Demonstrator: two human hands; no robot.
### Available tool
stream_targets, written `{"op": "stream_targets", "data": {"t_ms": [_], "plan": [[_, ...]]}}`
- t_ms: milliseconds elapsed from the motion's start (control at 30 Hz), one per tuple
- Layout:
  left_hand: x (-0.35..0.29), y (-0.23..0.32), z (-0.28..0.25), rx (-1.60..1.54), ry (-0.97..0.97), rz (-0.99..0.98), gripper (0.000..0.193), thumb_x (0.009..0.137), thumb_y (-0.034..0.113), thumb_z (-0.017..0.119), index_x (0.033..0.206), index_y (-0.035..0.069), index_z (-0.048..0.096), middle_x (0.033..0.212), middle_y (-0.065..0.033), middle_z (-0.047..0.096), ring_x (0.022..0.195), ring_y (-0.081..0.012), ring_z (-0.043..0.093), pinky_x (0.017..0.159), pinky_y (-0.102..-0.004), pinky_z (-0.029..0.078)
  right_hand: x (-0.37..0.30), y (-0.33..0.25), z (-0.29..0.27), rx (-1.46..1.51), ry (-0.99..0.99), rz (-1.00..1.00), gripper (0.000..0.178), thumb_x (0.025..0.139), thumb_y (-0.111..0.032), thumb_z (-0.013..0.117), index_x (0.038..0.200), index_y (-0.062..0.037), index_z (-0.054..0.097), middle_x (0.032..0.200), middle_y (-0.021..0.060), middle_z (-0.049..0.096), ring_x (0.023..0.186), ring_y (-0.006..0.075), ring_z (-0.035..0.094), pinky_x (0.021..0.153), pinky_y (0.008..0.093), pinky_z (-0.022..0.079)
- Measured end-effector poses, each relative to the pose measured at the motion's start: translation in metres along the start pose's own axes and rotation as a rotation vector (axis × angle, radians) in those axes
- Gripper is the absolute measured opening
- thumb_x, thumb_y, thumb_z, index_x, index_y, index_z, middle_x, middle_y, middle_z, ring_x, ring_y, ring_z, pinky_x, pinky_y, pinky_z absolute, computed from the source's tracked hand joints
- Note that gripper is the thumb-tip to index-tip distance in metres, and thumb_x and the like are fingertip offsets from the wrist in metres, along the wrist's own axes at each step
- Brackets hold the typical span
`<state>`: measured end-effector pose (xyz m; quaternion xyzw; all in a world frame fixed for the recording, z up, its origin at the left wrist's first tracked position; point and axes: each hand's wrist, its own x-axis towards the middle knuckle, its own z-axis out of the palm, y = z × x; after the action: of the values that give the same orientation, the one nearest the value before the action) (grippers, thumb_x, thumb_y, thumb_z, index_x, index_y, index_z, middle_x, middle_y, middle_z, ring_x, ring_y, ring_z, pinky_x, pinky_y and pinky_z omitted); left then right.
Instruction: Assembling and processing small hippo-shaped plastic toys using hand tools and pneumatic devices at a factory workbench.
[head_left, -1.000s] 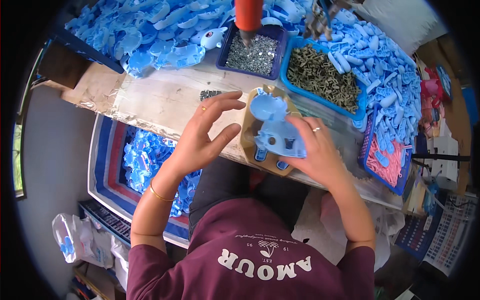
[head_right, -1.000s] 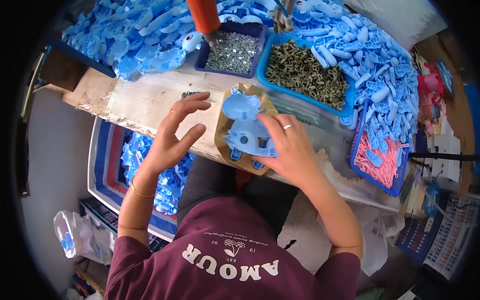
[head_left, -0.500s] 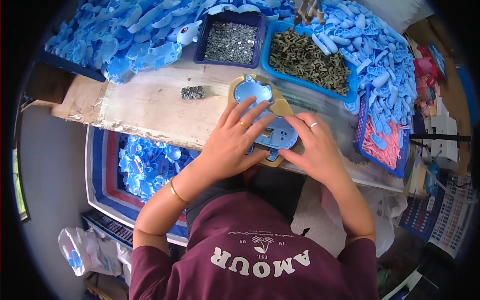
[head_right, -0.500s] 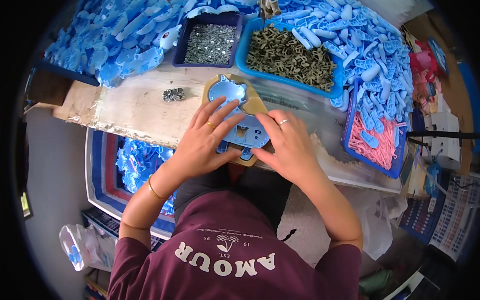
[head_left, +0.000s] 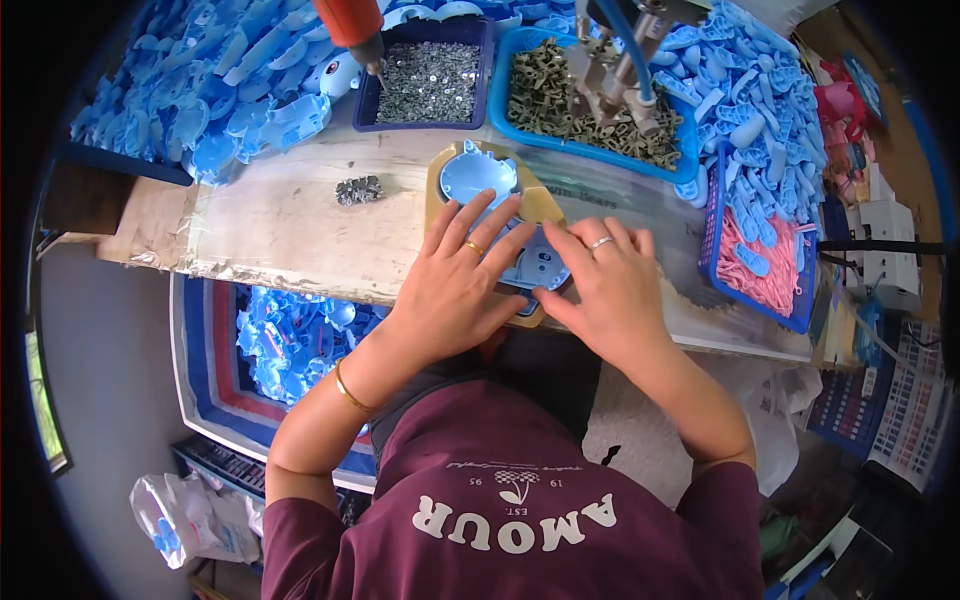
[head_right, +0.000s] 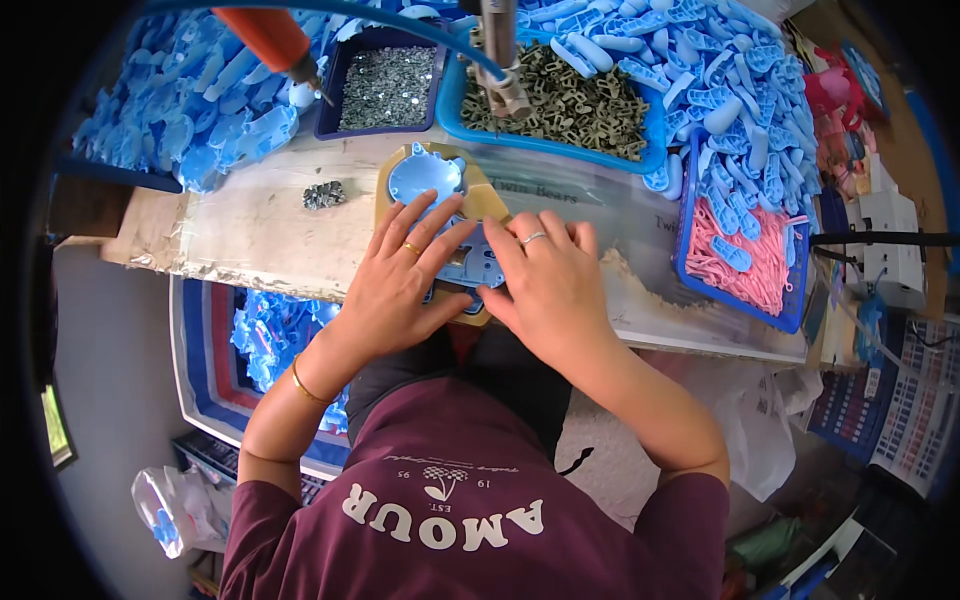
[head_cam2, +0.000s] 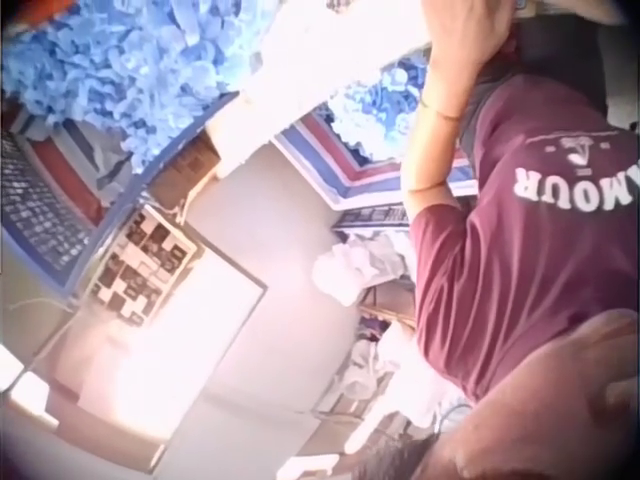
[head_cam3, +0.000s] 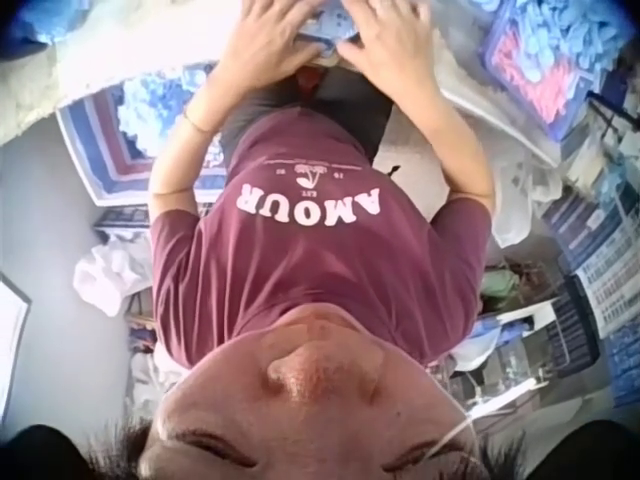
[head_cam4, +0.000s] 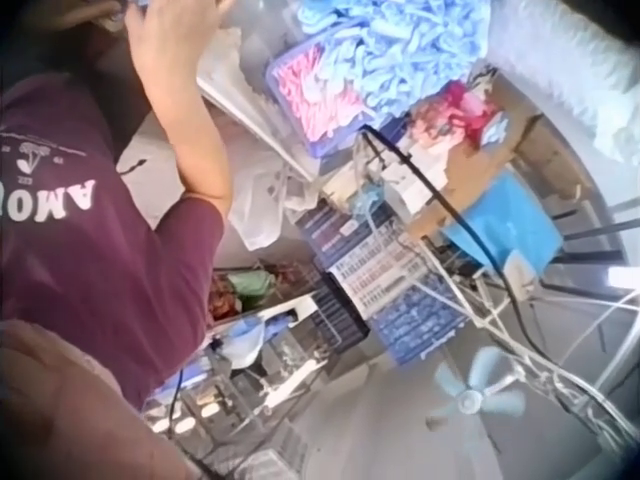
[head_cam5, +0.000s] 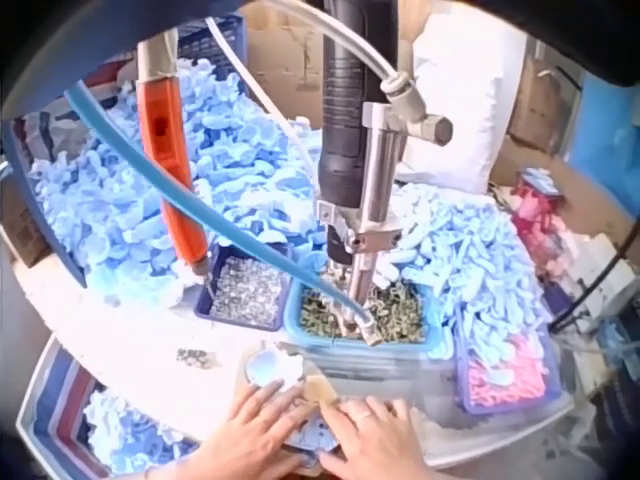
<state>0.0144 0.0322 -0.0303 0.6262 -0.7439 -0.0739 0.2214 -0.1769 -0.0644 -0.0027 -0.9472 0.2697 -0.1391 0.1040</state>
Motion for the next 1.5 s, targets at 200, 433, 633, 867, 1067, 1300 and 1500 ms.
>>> {"op": "stream_targets", "data": {"t_ms": [200,433,633,867,1067,1300,1500], "plan": [[0.0,0.002,-0.002,0.001,-0.008,-0.003,0.076,0.08,0.034,0.077,0.145,0.01,0.048,0.155,-0.0139,0.042,0.145,-0.036,0.035,0.121,-0.0539,0.025,0.002,-0.002,-0.002,-0.009,-0.012,0.041,0.062,0.071,-0.027,0.084,0.127,-0.0089,0.064,0.11,0.0016,0.06,0.103,0.0217,0.057,0.086,0.0399,0.039],[-0.001,0.0,0.003,0.041,-0.039,0.017,0.072,0.086,0.039,0.07,0.147,0.01,0.046,0.156,-0.0143,0.041,0.146,-0.0358,0.034,0.121,-0.0544,0.024,0.002,-0.002,-0.001,-0.031,-0.06,0.054,0.06,0.072,-0.028,0.085,0.126,-0.0103,0.066,0.109,0.0021,0.061,0.104,0.0222,0.057,0.087,0.0392,0.039],[-0.004,0.0,0.001,0.079,-0.1,0.001,0.072,0.09,0.04,0.067,0.151,0.009,0.043,0.16,-0.0135,0.036,0.15,-0.0357,0.029,0.123,-0.0541,0.02,0.033,0.042,-0.014,0.351,-0.074,0.107,0.039,0.083,-0.027,0.079,0.115,-0.0065,0.072,0.103,0.0058,0.067,0.094,0.0247,0.064,0.084,0.0377,0.048],[-0.002,0.001,0.0,0.091,-0.087,0.012,0.07,0.089,0.039,0.067,0.148,0.009,0.045,0.158,-0.0144,0.038,0.147,-0.0355,0.034,0.122,-0.0545,0.022,0.129,0.085,0.029,0.314,0.109,0.122,0.024,0.088,-0.023,0.073,0.107,-0.008,0.074,0.093,0.0085,0.073,0.083,0.0268,0.071,0.073,0.0366,0.055],[-0.002,-0.001,-0.001,0.063,-0.089,0.018,0.071,0.089,0.041,0.068,0.147,0.008,0.045,0.158,-0.015,0.038,0.146,-0.0355,0.035,0.121,-0.0548,0.022,0.157,0.1,0.044,0.188,-0.007,0.212,0.027,0.086,-0.025,0.072,0.104,-0.0048,0.073,0.084,0.0077,0.075,0.08,0.0237,0.072,0.073,0.0369,0.056],[0.006,0.007,-0.011,0.043,-0.063,0.007,0.063,0.091,0.036,0.068,0.145,0.009,0.049,0.153,-0.0137,0.045,0.144,-0.0365,0.037,0.121,-0.0536,0.023,0.118,0.137,-0.002,1.017,-0.011,0.55,0.023,0.096,-0.022,0.065,0.098,-0.0001,0.073,0.088,0.0063,0.074,0.08,0.0139,0.071,0.07,0.0259,0.055],[0.029,0.025,-0.01,-0.362,0.131,-0.073,0.039,0.099,0.018,0.064,0.135,0.003,0.059,0.123,-0.015,0.069,0.113,-0.0339,0.065,0.097,-0.0413,0.051,0.051,0.077,-0.021,0.96,0.033,0.422,0.019,0.093,-0.022,0.071,0.097,-0.0029,0.072,0.086,0.0046,0.073,0.074,0.0119,0.069,0.067,0.0261,0.053]]}}
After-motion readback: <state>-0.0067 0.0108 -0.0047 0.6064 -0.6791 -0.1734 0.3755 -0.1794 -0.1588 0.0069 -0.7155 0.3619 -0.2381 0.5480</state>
